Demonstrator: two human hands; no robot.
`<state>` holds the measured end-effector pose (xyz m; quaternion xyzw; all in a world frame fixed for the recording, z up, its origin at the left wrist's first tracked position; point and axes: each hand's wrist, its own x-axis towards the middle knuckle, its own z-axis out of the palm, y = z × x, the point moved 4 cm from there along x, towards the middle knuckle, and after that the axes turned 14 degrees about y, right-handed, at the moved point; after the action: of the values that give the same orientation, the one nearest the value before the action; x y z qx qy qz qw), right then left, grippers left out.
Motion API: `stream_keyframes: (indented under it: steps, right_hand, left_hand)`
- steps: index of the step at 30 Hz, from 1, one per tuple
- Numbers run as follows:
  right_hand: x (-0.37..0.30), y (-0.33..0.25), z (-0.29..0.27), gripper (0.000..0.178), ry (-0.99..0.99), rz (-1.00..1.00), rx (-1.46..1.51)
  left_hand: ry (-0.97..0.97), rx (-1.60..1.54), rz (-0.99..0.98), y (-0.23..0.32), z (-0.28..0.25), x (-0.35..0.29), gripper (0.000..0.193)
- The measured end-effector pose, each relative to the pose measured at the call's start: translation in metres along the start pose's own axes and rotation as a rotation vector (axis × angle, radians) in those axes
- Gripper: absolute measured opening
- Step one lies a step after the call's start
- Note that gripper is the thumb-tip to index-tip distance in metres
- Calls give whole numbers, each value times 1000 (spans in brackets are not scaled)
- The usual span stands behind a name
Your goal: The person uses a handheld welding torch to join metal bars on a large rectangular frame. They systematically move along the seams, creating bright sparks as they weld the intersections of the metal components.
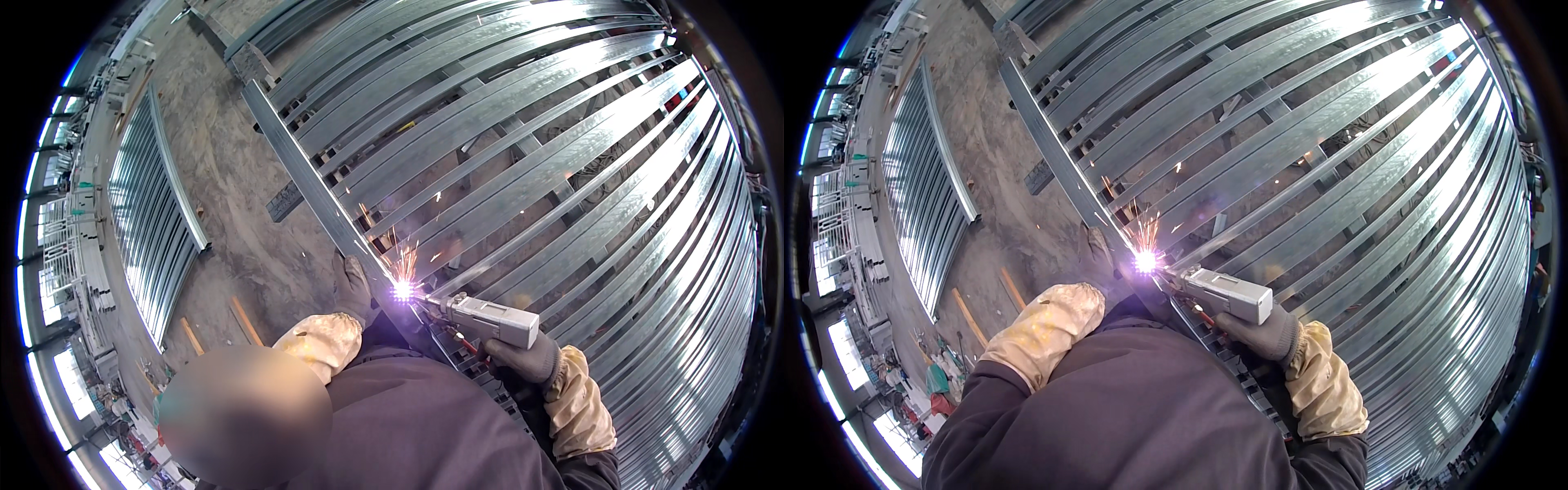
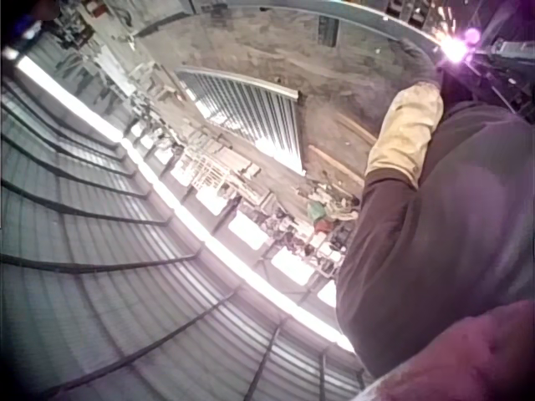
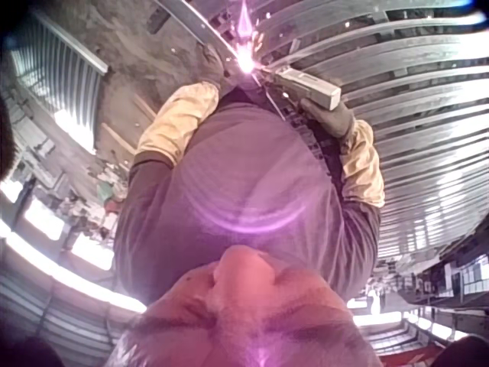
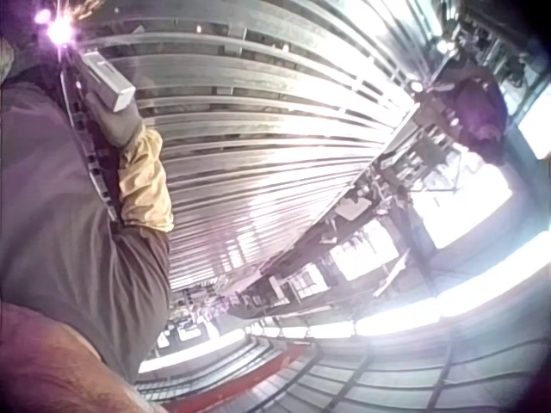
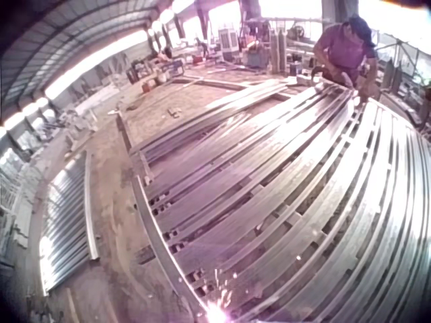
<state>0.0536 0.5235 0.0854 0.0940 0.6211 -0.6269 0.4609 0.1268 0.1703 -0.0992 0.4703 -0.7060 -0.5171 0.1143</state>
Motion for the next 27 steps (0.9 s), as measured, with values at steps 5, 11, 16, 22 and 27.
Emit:
stream_keyframes:
  steps: [5,11,16,22,27]
  right_hand:
    - [-7,4,-2,55,29,-18,0]
    - [-48,-35,-11,46,312,-76,175]
    - [-113,-64,-39,45,695,-100,130]
    - [-222,-85,-23,49,1453,-469,-87]
    - [-298,-103,-3,49,1847,-561,-474]
  left_hand:
    - [0,64,87,-6,6,1,47]
    - [122,251,368,-41,10,15,50]
    - [144,180,433,-12,17,6,49]
    - [99,145,314,21,13,-5,49]
    - [90,98,334,22,14,-5,51]
